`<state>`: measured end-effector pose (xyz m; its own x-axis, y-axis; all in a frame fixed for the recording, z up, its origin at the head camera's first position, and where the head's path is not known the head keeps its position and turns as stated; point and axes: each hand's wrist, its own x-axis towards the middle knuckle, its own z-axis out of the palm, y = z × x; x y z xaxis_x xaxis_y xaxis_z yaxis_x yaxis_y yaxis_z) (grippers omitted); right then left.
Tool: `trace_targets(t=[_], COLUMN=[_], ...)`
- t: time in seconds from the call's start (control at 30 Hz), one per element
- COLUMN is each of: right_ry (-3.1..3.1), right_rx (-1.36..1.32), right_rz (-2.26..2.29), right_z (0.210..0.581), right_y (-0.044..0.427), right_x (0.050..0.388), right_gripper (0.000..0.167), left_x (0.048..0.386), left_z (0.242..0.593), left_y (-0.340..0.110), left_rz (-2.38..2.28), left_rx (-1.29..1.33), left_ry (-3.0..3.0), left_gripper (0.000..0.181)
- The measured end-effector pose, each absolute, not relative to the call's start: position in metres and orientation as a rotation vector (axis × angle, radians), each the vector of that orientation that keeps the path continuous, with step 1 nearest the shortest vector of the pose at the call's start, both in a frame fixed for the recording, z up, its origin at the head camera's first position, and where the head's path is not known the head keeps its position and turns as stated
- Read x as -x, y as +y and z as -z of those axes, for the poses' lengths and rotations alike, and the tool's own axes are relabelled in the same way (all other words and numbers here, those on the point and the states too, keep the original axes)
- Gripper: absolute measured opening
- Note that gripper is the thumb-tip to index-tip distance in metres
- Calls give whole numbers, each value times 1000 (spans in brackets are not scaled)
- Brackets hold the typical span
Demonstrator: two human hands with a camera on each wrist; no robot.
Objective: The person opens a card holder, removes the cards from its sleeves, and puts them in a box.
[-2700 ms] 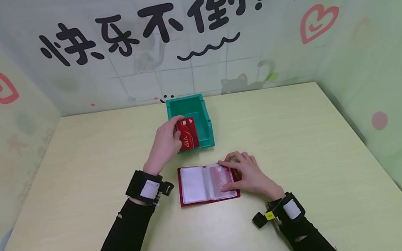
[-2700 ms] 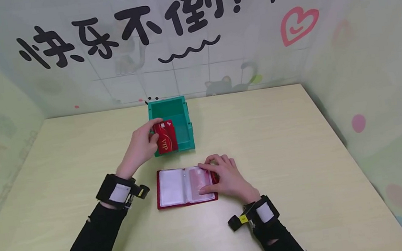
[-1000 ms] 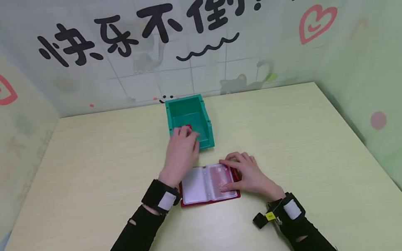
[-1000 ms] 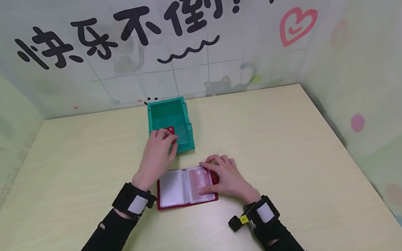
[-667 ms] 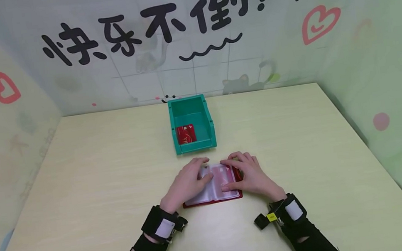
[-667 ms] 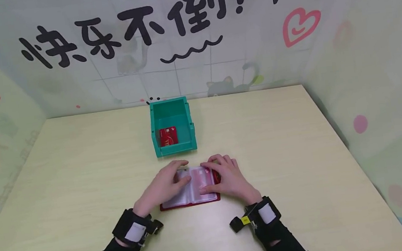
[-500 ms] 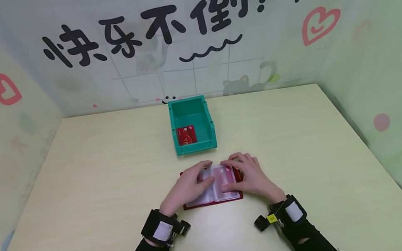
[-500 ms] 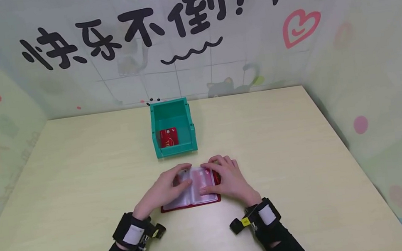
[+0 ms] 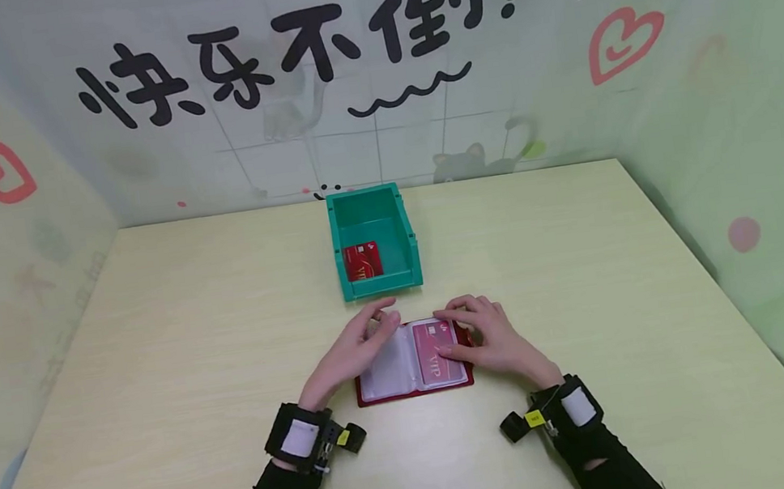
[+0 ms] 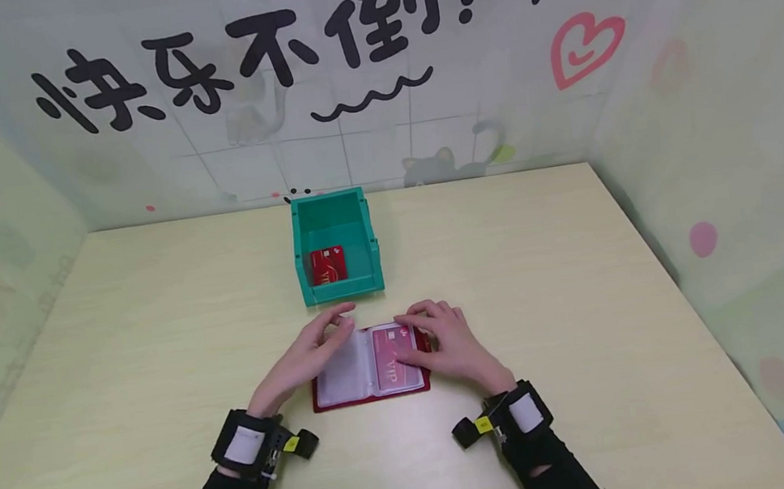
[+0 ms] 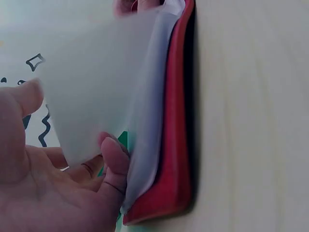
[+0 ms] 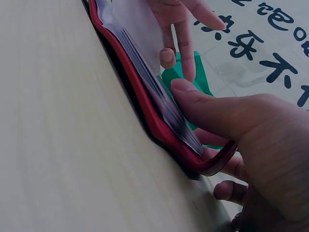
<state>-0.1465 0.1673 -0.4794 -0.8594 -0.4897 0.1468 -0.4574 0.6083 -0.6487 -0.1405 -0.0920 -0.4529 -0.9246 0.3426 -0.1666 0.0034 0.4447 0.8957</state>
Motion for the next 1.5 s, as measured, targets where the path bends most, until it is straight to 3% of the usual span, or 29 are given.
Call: trace_targets(t=[0.33,0.5,0.77,1.5], right_ry=[2795,2821,2878,2836], right_rx=[733,735,741,770], right_rz=[1038,1012,979,977], right_z=[479,479,481,478], right_y=[163,162,158,160], right_x=[145,142,140,142], right_gripper=[64,65,65,66], left_x=[125,120,123,120], left_z=[441,438,449,450], left_y=[-84,-77,-74,-64], left_rz=[-937,-1003,-1171,-1107], left_rx=[-388,-443,-364,-329], left_ry=[2867,2785,2692,2749], left_gripper=[24,17,17,16])
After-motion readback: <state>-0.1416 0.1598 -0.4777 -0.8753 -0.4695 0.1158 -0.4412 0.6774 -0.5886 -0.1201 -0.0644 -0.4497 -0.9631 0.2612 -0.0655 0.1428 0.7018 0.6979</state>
